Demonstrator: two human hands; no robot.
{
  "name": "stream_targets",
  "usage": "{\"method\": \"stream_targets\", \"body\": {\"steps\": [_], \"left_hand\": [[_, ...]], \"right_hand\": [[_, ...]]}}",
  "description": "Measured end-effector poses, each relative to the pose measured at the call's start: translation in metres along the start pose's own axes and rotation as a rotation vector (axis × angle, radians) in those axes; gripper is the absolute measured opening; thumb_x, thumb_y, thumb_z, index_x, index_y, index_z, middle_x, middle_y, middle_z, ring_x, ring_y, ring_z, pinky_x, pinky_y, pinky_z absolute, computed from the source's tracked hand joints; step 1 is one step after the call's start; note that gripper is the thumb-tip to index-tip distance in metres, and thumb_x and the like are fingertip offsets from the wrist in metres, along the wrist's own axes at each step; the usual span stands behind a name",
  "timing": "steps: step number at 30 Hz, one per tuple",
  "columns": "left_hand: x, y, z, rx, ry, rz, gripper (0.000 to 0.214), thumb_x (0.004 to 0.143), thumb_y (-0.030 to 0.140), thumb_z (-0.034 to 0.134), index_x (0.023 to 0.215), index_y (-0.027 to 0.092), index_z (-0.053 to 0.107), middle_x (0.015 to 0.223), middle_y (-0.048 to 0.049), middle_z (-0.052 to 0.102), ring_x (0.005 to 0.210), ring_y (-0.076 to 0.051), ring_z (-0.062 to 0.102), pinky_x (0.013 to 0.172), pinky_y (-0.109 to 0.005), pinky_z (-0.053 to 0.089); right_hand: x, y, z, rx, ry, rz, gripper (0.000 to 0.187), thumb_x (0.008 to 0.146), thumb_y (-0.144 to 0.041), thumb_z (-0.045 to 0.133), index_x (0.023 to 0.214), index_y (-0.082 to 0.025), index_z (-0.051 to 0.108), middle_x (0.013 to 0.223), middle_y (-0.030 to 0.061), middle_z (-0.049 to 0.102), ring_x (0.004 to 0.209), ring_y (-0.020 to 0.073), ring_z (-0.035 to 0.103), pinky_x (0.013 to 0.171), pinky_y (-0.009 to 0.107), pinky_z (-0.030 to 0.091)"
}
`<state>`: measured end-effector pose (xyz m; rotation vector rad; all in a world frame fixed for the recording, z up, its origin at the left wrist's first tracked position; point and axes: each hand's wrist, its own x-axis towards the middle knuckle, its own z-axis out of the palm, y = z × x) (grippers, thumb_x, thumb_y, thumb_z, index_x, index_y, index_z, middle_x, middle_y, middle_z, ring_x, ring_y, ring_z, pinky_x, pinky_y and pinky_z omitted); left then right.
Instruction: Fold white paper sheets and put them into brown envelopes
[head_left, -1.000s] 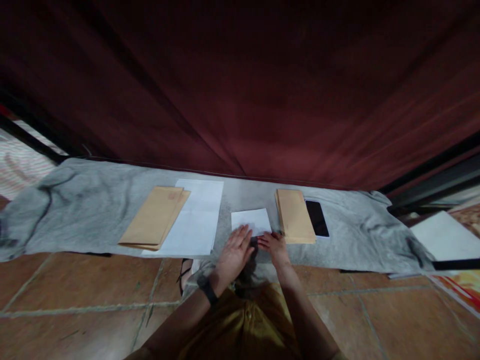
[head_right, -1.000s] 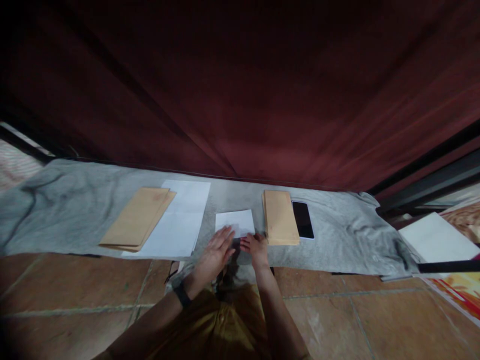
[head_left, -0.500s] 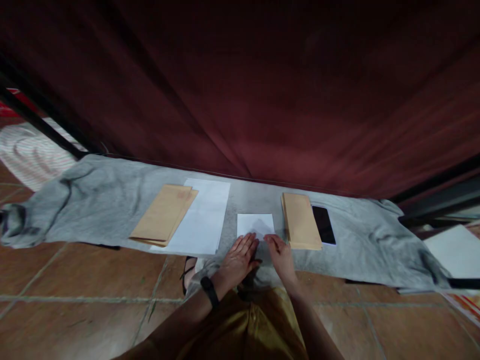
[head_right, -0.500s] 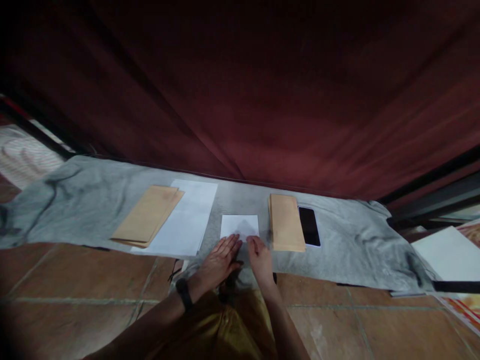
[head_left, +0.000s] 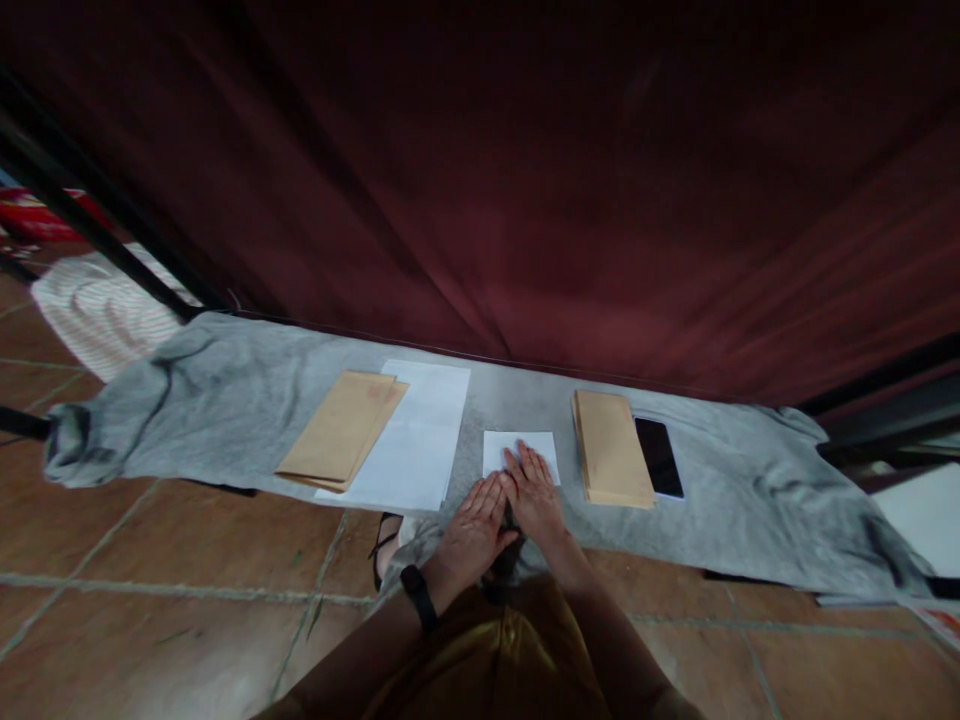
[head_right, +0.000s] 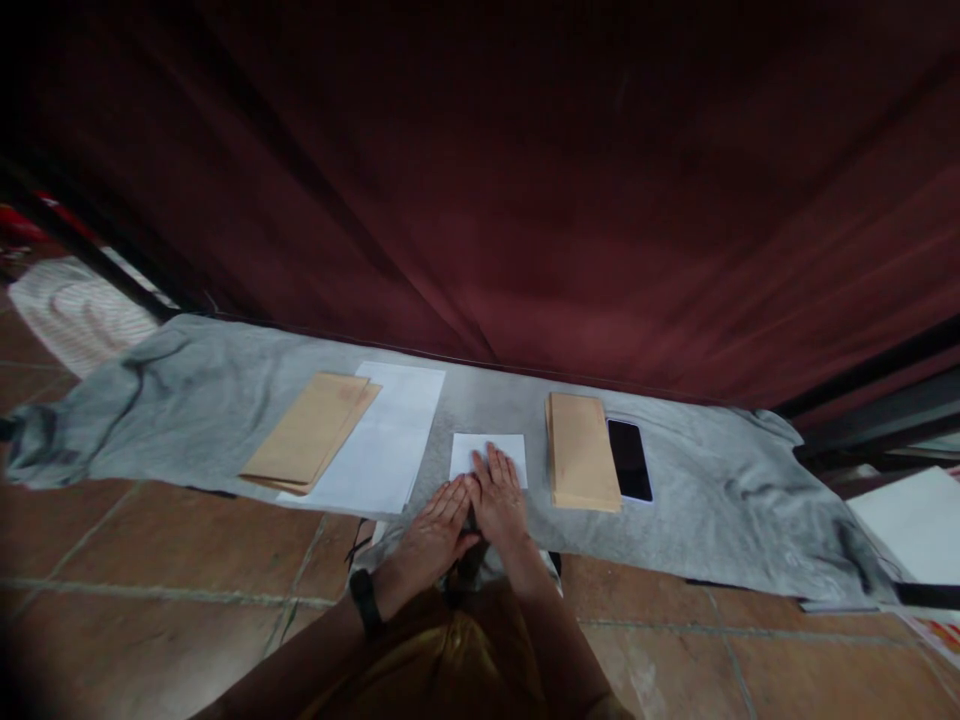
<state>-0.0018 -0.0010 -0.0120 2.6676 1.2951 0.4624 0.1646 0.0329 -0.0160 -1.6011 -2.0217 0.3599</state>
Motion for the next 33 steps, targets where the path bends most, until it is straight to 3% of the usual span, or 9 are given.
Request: {"method": "stream_targets", "body": {"steps": [12,26,33], "left_hand": [[-0.013,0.001,-0.005,0.088,0.035,-0.077,0.073,0.098,0.042,0.05,0.158,0.007,0.027,0.162,-0.023,0.035,0.151,-0.03,0.033,0.121,-0.049,0.035],[-0.014,-0.001,0.001,0.068,0.005,-0.093,0.076,0.097,0.041,0.051,0.158,0.007,0.024,0.164,-0.0227,0.03,0.153,-0.031,0.027,0.122,-0.051,0.034],[-0.013,0.001,-0.004,0.107,-0.035,-0.091,0.073,0.096,0.042,0.054,0.154,0.003,0.033,0.163,-0.0244,0.032,0.153,-0.033,0.027,0.123,-0.049,0.033]], "right_hand": [[-0.01,0.018,-0.003,-0.115,0.123,0.064,0.055,0.102,-0.034,0.048,0.154,-0.017,0.042,0.164,0.0162,0.032,0.152,0.0317,0.031,0.121,0.056,0.031],[-0.019,0.027,-0.012,0.039,0.188,0.171,0.057,0.103,-0.042,0.044,0.152,-0.012,0.045,0.161,0.0171,0.038,0.15,0.0317,0.035,0.123,0.055,0.027],[0.009,0.007,-0.012,0.115,0.066,0.07,0.05,0.104,-0.032,0.038,0.151,-0.018,0.048,0.163,0.0081,0.037,0.153,0.0247,0.029,0.126,0.049,0.024]]}}
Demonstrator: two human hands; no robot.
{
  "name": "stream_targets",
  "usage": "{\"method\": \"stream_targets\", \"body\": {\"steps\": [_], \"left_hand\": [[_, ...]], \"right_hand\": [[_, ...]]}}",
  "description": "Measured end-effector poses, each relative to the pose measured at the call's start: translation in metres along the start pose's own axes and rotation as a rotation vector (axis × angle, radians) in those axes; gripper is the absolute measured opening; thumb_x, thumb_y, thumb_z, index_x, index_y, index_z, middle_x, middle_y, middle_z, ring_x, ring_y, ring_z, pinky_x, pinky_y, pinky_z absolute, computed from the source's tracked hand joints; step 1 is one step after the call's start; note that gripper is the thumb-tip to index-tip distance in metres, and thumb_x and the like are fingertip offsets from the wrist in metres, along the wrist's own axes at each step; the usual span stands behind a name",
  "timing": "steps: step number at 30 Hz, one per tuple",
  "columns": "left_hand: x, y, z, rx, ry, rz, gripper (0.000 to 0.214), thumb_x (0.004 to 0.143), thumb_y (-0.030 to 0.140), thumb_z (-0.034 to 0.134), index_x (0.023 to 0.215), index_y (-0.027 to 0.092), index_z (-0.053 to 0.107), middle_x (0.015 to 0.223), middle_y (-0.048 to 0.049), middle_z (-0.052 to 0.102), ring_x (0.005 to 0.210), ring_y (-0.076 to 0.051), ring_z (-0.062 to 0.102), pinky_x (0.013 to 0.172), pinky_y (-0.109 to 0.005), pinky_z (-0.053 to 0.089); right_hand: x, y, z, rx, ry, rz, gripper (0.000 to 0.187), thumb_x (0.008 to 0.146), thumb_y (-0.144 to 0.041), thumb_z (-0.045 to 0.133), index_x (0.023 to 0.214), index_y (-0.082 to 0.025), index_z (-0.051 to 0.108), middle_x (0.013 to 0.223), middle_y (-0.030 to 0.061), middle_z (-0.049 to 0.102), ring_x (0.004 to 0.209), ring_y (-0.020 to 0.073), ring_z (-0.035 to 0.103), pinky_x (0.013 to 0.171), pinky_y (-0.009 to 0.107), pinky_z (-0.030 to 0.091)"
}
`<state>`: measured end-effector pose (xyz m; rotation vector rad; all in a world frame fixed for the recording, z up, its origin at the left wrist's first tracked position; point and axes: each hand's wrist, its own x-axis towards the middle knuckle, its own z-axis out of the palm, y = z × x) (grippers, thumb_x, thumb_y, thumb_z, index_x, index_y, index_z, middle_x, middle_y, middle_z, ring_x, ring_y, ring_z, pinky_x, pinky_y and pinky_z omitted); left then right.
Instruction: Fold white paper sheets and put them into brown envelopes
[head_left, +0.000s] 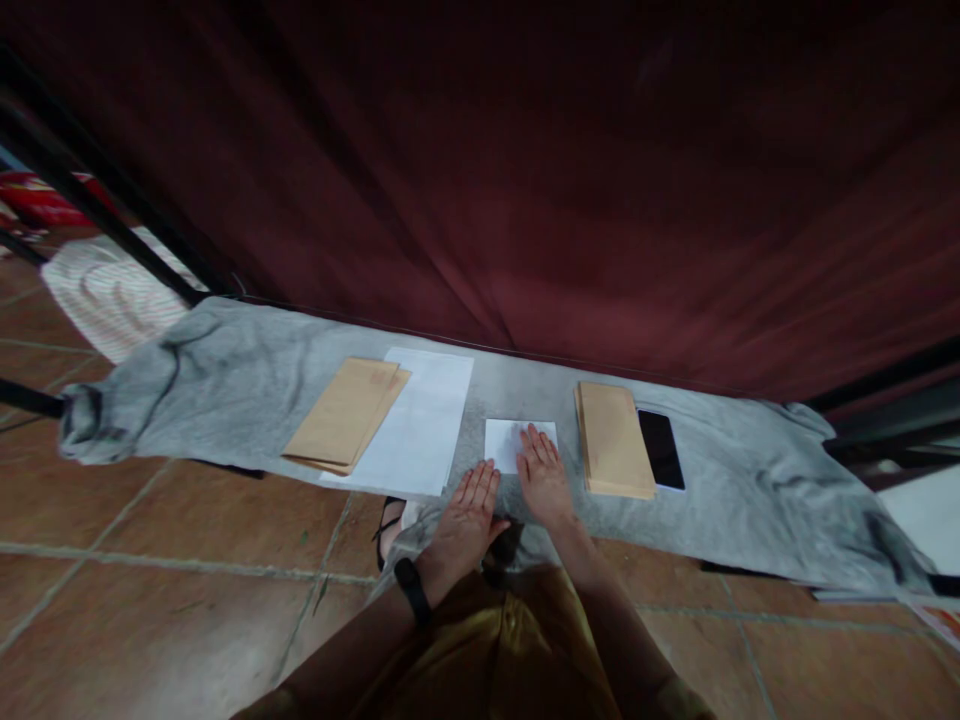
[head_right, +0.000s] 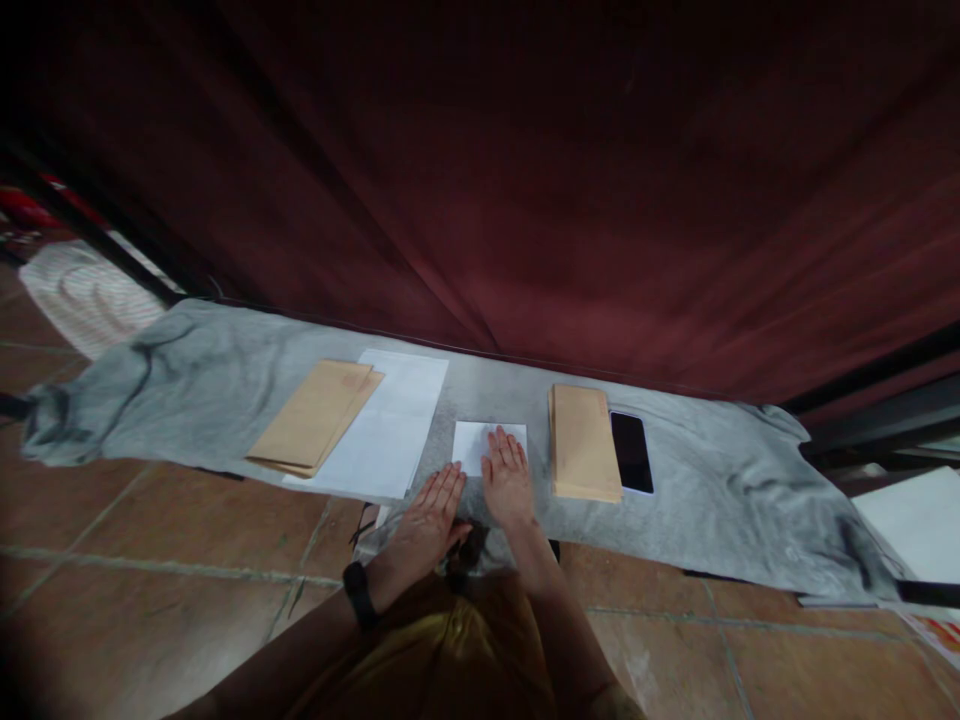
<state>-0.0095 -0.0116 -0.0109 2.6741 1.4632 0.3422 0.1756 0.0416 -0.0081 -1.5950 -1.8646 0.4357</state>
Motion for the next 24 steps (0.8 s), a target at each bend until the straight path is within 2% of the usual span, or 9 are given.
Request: {"method": "stream_targets", "body": {"steps": [4,10,14,24], "left_hand": [[0.0,0.0,0.0,0.019,0.012,0.012,0.071,0.096,0.04,0.053,0.154,0.003,0.034,0.162,-0.0243,0.034,0.152,-0.033,0.029,0.122,-0.05,0.034],[0.001,-0.001,0.002,0.06,0.048,0.023,0.071,0.096,0.035,0.052,0.156,0.004,0.03,0.163,-0.0226,0.033,0.153,-0.031,0.03,0.122,-0.05,0.035],[0.002,-0.002,0.003,0.1,0.045,0.029,0.069,0.095,0.036,0.053,0.153,0.002,0.035,0.16,-0.0227,0.039,0.152,-0.032,0.032,0.121,-0.049,0.036],[0.004,-0.003,0.004,0.126,0.036,0.042,0.07,0.094,0.034,0.054,0.153,0.001,0.035,0.162,-0.0237,0.035,0.153,-0.032,0.028,0.122,-0.048,0.035]], "right_hand": [[0.012,-0.009,0.013,0.0,-0.052,-0.034,0.049,0.104,-0.031,0.04,0.15,-0.019,0.051,0.161,0.0075,0.04,0.152,0.0221,0.032,0.127,0.045,0.023],[0.017,-0.011,0.022,-0.24,-0.122,-0.086,0.047,0.106,-0.03,0.039,0.15,-0.016,0.049,0.16,0.0102,0.042,0.15,0.0244,0.036,0.125,0.046,0.026],[0.018,-0.009,0.02,-0.343,-0.09,-0.07,0.047,0.106,-0.033,0.041,0.15,-0.018,0.049,0.161,0.0104,0.04,0.149,0.0256,0.038,0.123,0.046,0.028],[0.015,0.011,0.012,-0.439,0.001,0.001,0.053,0.106,-0.035,0.044,0.154,-0.013,0.043,0.16,0.0148,0.041,0.149,0.0268,0.038,0.122,0.047,0.028]]}}
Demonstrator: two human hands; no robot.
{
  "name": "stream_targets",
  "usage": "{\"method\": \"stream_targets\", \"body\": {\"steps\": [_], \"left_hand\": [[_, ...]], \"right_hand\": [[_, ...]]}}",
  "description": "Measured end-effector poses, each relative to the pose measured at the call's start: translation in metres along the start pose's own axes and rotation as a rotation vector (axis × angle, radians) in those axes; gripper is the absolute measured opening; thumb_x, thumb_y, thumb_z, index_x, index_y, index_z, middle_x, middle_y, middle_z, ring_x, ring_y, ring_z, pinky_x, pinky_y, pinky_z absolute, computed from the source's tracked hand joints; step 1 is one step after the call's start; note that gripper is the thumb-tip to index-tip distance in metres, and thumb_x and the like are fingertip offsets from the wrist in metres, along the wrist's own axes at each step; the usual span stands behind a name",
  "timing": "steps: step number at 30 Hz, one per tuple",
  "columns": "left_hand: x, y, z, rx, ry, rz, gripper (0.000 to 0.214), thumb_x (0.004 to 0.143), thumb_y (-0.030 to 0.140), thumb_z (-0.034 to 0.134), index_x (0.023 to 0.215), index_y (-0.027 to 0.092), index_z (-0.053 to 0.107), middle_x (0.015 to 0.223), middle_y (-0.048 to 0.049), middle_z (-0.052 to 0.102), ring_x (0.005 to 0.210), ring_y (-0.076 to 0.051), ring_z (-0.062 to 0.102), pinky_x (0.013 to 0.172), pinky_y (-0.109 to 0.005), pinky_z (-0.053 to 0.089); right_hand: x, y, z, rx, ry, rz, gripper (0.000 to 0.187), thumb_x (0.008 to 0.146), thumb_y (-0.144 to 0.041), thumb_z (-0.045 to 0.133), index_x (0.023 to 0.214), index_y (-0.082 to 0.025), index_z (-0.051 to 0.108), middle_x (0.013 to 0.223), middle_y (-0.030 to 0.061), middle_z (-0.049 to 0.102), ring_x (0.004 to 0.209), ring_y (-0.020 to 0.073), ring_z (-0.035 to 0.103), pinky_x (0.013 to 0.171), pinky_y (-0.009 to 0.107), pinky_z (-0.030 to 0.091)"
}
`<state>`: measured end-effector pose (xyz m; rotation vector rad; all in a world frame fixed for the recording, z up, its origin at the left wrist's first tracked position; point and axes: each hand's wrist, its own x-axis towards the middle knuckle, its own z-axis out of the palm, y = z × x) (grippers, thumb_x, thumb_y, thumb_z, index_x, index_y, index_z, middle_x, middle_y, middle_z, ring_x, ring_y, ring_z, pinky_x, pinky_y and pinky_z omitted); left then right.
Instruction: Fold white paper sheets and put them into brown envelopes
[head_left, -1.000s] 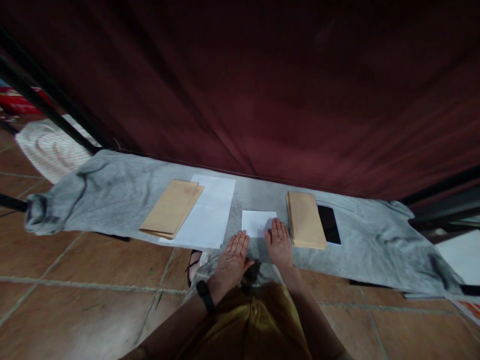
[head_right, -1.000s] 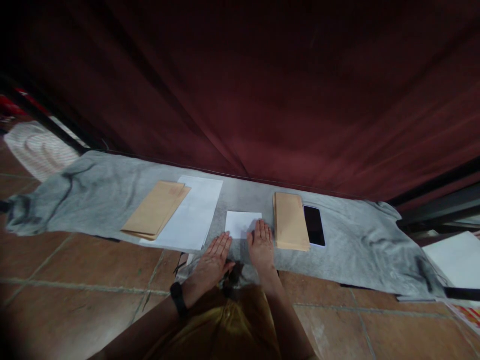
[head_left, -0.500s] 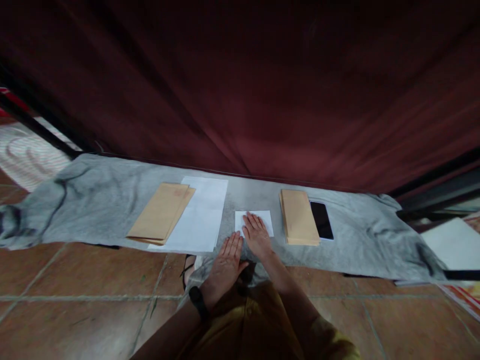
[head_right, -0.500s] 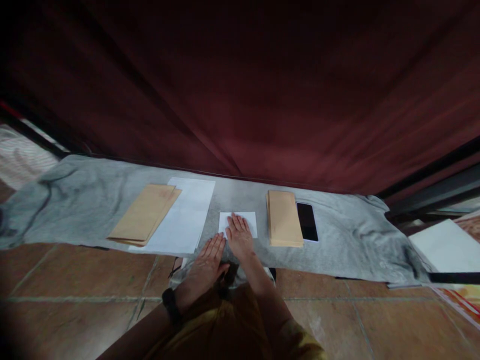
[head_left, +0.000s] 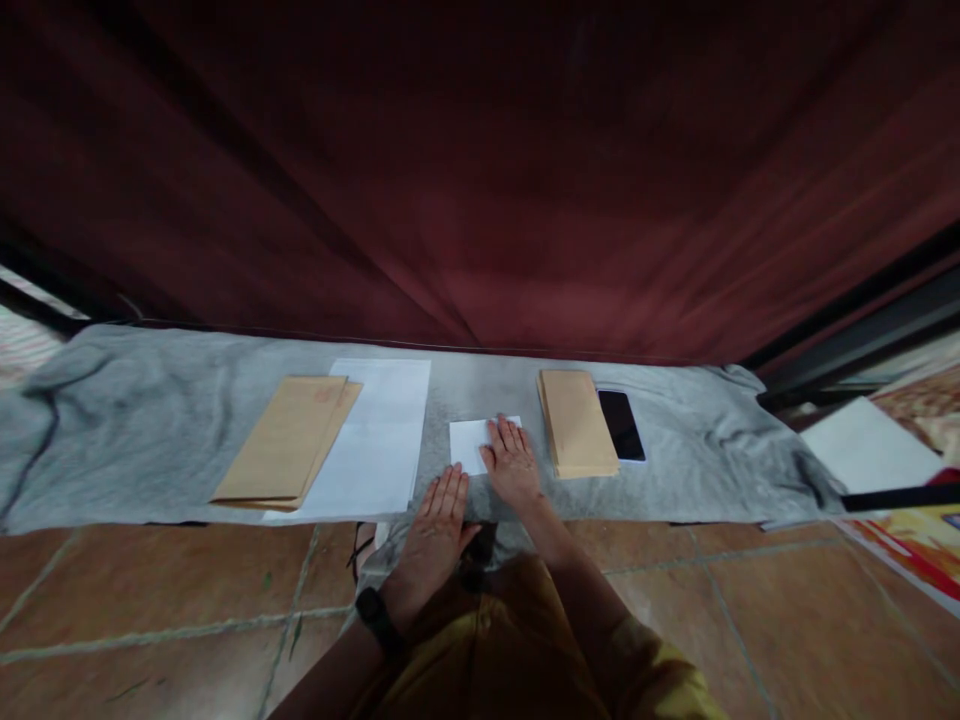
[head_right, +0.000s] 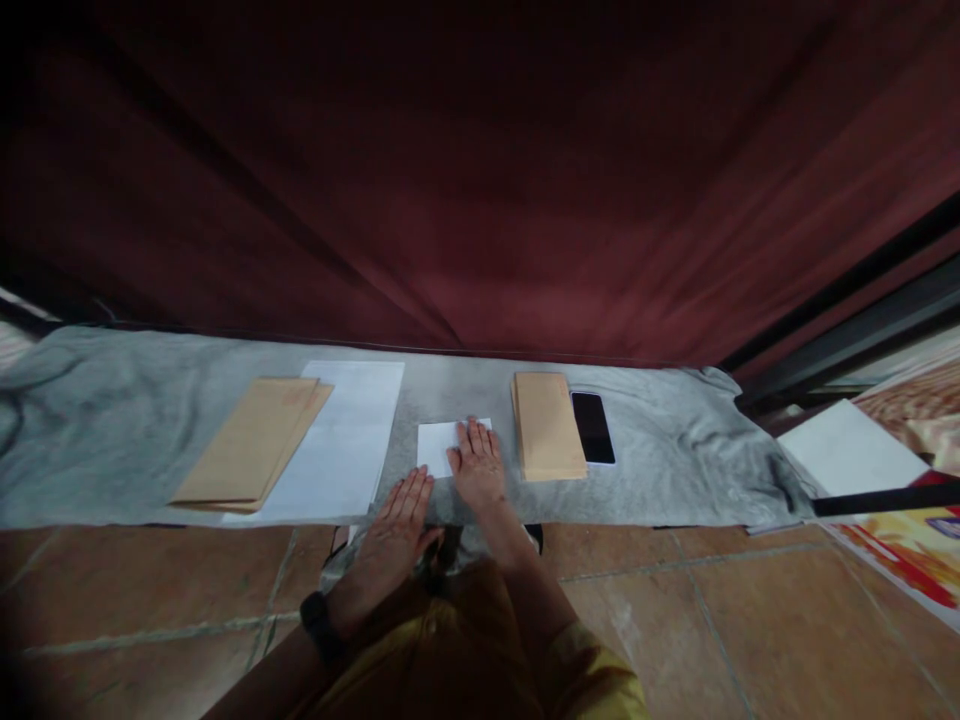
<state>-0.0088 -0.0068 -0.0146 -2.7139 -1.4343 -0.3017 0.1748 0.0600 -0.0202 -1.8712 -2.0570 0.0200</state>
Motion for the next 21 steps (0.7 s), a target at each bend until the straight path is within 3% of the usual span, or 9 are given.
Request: {"method": "stream_targets", "body": {"steps": [8,14,17,21], "left_hand": [[0.008,-0.003,-0.005,-0.056,0.045,0.005,0.061,0.101,0.037,0.042,0.152,0.005,0.038,0.155,-0.0228,0.047,0.148,-0.031,0.04,0.119,-0.051,0.038],[0.056,-0.003,-0.012,-0.126,0.081,-0.091,0.056,0.104,0.031,0.033,0.153,0.006,0.038,0.159,-0.018,0.043,0.152,-0.027,0.032,0.123,-0.046,0.035],[0.077,-0.003,-0.005,-0.129,0.035,-0.113,0.057,0.104,0.033,0.03,0.154,0.005,0.038,0.161,-0.0174,0.04,0.153,-0.027,0.029,0.123,-0.048,0.033],[0.089,-0.005,0.006,-0.106,-0.029,-0.153,0.058,0.105,0.037,0.029,0.153,0.006,0.04,0.161,-0.0176,0.039,0.153,-0.029,0.03,0.124,-0.05,0.03]], "right_hand": [[-0.005,0.008,0.004,-0.024,0.046,-0.004,0.055,0.106,-0.037,0.041,0.155,-0.011,0.04,0.159,0.0165,0.042,0.148,0.0281,0.039,0.121,0.048,0.03],[-0.005,0.008,0.003,-0.037,0.034,-0.017,0.055,0.106,-0.036,0.04,0.155,-0.01,0.04,0.16,0.0176,0.041,0.149,0.029,0.038,0.121,0.048,0.03],[-0.005,0.009,0.003,-0.048,0.008,-0.019,0.053,0.106,-0.032,0.039,0.155,-0.01,0.041,0.161,0.0174,0.039,0.15,0.0283,0.035,0.121,0.048,0.029],[-0.006,0.01,0.004,-0.059,-0.014,-0.023,0.053,0.106,-0.027,0.037,0.155,-0.009,0.039,0.162,0.0175,0.037,0.151,0.0277,0.033,0.122,0.048,0.028]]}}
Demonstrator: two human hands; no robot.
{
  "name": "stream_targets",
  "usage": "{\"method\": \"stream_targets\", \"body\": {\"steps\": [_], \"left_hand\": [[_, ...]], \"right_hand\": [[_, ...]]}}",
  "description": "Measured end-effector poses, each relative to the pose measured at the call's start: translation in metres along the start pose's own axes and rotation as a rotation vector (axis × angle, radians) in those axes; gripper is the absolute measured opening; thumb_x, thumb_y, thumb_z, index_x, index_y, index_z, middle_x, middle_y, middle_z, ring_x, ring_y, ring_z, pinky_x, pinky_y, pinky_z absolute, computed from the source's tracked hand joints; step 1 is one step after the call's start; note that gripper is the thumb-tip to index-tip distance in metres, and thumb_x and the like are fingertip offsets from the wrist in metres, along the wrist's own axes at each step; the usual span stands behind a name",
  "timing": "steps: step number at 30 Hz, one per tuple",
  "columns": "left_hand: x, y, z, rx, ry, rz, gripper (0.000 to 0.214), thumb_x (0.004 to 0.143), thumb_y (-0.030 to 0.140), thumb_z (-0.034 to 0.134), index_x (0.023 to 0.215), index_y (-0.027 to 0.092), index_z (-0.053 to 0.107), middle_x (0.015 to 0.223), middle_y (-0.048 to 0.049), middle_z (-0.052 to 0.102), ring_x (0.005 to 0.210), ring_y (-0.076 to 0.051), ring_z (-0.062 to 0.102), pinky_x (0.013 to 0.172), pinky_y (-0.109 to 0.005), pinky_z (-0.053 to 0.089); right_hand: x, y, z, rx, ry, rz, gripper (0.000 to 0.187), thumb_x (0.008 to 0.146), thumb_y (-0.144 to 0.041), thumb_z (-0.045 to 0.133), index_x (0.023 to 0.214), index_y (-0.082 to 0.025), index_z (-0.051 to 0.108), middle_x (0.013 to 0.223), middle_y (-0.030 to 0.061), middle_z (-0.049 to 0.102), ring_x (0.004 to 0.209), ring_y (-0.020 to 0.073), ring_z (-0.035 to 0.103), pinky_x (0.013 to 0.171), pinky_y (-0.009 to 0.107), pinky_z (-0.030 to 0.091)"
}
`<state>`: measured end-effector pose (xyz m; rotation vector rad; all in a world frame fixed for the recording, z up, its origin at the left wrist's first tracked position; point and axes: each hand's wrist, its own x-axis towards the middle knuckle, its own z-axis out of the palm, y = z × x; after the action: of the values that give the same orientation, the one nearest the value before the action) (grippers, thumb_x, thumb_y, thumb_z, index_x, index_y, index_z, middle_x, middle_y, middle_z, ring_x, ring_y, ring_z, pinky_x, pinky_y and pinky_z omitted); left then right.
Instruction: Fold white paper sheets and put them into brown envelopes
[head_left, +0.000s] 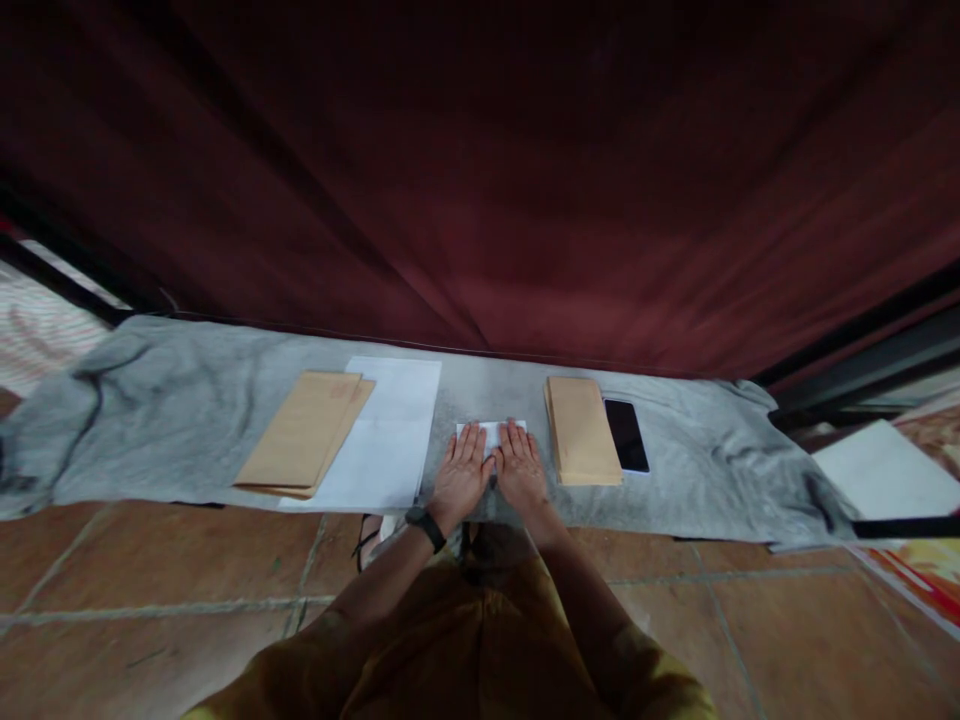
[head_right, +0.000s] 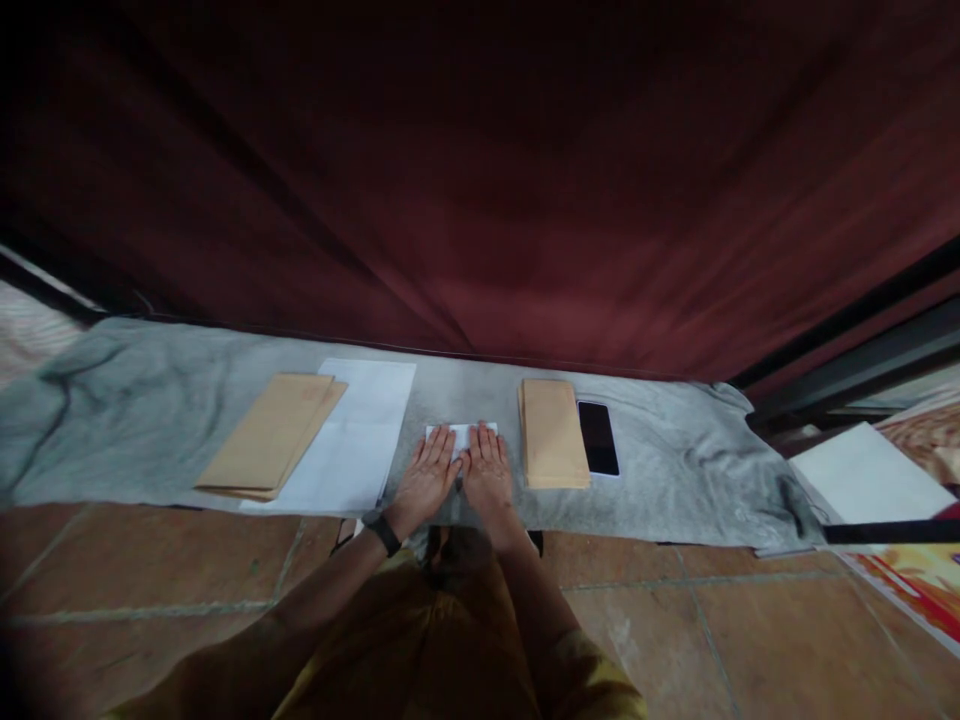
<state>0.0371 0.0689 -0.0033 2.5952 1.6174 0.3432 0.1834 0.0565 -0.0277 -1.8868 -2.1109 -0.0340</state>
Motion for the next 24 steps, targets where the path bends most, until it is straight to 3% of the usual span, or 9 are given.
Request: {"method": "stream_targets", "body": {"steps": [5,11,18,24], "left_hand": [[0.0,-0.006,0.006,0.04,0.02,-0.035,0.061,0.104,0.039,0.033,0.153,0.003,0.039,0.163,-0.0208,0.035,0.154,-0.03,0.028,0.125,-0.05,0.027],[-0.001,-0.012,0.007,0.045,0.033,-0.018,0.063,0.102,0.041,0.038,0.154,0.005,0.038,0.163,-0.0214,0.034,0.153,-0.03,0.028,0.125,-0.051,0.025],[-0.003,-0.014,0.002,0.061,0.003,0.029,0.064,0.101,0.041,0.039,0.154,0.005,0.038,0.162,-0.0244,0.033,0.153,-0.033,0.029,0.124,-0.058,0.021],[-0.006,-0.018,-0.005,0.078,-0.03,0.047,0.061,0.101,0.04,0.04,0.152,0.007,0.042,0.162,-0.0226,0.036,0.152,-0.032,0.033,0.124,-0.053,0.023]], "right_hand": [[0.0,-0.002,0.0,0.003,0.006,0.004,0.053,0.105,-0.026,0.038,0.155,-0.009,0.039,0.161,0.019,0.038,0.151,0.029,0.033,0.121,0.05,0.029],[-0.007,-0.003,-0.002,0.017,0.103,0.042,0.054,0.105,-0.03,0.039,0.155,-0.009,0.04,0.161,0.0231,0.036,0.148,0.0322,0.037,0.116,0.053,0.034],[-0.018,0.002,-0.006,0.023,0.131,0.049,0.056,0.105,-0.033,0.036,0.155,-0.008,0.038,0.159,0.0236,0.04,0.143,0.032,0.043,0.114,0.053,0.036],[-0.017,0.001,-0.007,-0.005,0.133,0.041,0.054,0.105,-0.032,0.037,0.153,-0.006,0.041,0.157,0.0245,0.042,0.143,0.0314,0.043,0.115,0.05,0.036]]}}
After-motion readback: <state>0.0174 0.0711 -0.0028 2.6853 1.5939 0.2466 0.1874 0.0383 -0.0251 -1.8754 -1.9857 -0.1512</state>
